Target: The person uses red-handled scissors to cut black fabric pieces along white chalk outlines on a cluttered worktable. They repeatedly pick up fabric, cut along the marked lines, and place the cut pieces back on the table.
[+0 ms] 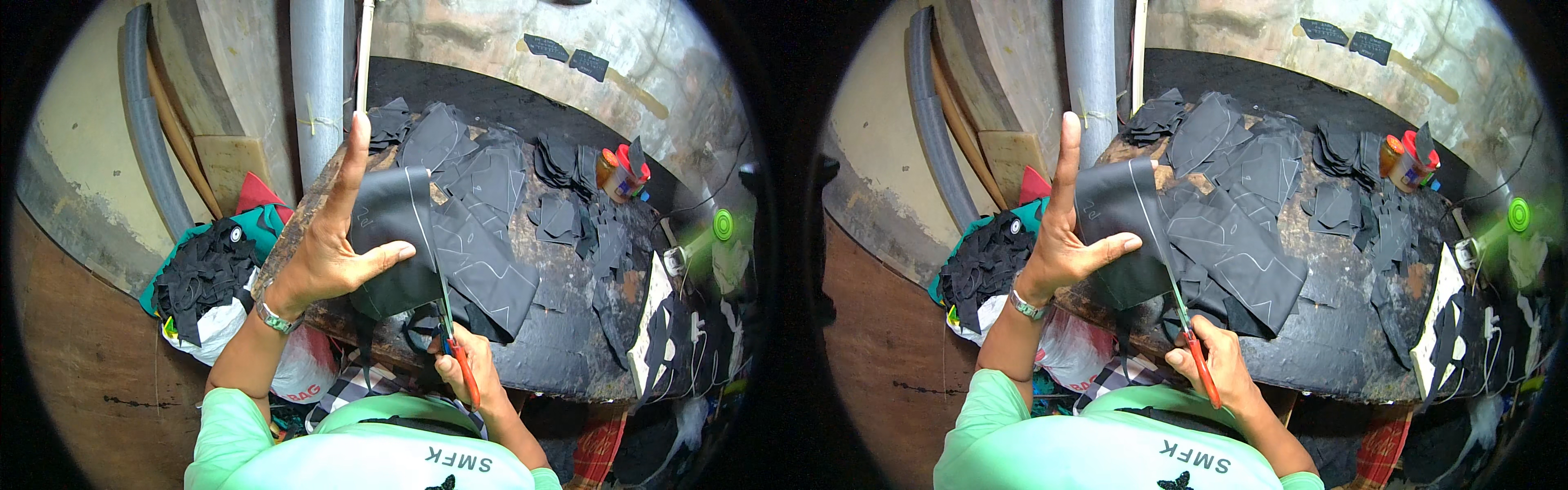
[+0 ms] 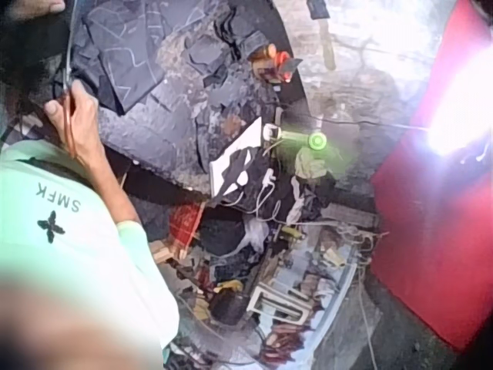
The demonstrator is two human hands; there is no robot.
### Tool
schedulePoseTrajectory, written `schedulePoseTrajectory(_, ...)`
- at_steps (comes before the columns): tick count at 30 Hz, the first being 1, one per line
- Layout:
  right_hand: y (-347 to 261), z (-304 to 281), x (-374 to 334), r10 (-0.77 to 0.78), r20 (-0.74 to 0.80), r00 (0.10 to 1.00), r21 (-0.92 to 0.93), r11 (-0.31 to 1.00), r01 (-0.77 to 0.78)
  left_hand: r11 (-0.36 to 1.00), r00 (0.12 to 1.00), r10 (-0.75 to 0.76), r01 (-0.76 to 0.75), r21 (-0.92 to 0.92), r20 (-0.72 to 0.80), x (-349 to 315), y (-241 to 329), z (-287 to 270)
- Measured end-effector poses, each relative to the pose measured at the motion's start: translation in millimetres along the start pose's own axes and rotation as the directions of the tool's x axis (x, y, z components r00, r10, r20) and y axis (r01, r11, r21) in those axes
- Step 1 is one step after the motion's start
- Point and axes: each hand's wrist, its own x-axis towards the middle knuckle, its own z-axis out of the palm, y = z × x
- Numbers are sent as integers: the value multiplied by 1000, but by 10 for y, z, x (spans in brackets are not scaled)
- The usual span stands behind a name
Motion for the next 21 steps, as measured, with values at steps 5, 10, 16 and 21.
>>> schedulePoseTrajectory(5, -40, -22, 24, -14, 11, 1000, -15, 1000, 14, 991, 997, 38, -46, 123, 67, -31, 61, -5)
schedulePoseTrajectory(10, -31, -19, -2, -2, 4, 1000, 12, 1000, 2, 986, 984, 164, -162, -36, 63, 4, 41, 62)
schedulePoseTrajectory(16, 65, -17, -70, 3, -13, 1000, 37, 999, -2, 993, 988, 114, -110, -42, 108, -5, 49, 52)
schedulePoseTrajectory(21, 72, 6, -81, 1, -17, 1000, 48, 999, -1, 996, 988, 86, -82, -32, 129, 7, 83, 41)
